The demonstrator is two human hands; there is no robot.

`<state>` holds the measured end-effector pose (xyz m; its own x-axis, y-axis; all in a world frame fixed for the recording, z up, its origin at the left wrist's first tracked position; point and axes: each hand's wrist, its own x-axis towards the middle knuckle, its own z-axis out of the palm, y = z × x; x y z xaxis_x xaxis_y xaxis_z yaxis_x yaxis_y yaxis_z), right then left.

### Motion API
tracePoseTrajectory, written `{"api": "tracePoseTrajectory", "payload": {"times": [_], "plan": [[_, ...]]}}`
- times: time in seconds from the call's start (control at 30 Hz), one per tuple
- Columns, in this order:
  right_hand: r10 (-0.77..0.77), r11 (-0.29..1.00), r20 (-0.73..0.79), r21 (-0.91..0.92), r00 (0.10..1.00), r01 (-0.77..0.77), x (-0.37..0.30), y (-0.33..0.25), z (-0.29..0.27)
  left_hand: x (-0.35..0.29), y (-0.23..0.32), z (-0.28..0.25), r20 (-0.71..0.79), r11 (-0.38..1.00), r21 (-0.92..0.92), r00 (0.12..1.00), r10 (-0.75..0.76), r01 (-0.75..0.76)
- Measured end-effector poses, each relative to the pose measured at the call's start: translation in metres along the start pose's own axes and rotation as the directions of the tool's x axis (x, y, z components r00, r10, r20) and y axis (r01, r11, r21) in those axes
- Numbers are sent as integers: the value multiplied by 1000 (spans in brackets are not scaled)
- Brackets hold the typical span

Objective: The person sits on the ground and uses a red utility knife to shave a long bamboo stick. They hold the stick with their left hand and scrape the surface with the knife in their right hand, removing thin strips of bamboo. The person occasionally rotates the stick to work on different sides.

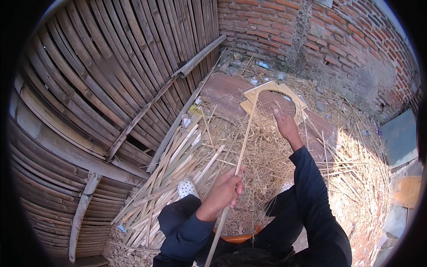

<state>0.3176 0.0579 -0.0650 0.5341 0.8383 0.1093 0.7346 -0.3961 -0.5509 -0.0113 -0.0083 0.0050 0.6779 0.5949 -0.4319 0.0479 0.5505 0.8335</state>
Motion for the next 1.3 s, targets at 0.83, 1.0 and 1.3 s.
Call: {"api": "tracePoseTrajectory", "payload": {"times": [0.83, 1.0, 1.3], "plan": [[-454, 876, 140, -109, 880, 469, -68, -59, 29, 19, -35, -9, 20, 842, 409, 926, 378, -352], [-274, 951, 109, -118, 956, 286, -35, -38, 19, 7, -22, 7, -26, 951, 264, 985, 173, -160], [-259, 956, 103, -114, 961, 270, -26, -32, 15, -5, -20, 10, -28, 966, 209, 986, 164, -155]]}}
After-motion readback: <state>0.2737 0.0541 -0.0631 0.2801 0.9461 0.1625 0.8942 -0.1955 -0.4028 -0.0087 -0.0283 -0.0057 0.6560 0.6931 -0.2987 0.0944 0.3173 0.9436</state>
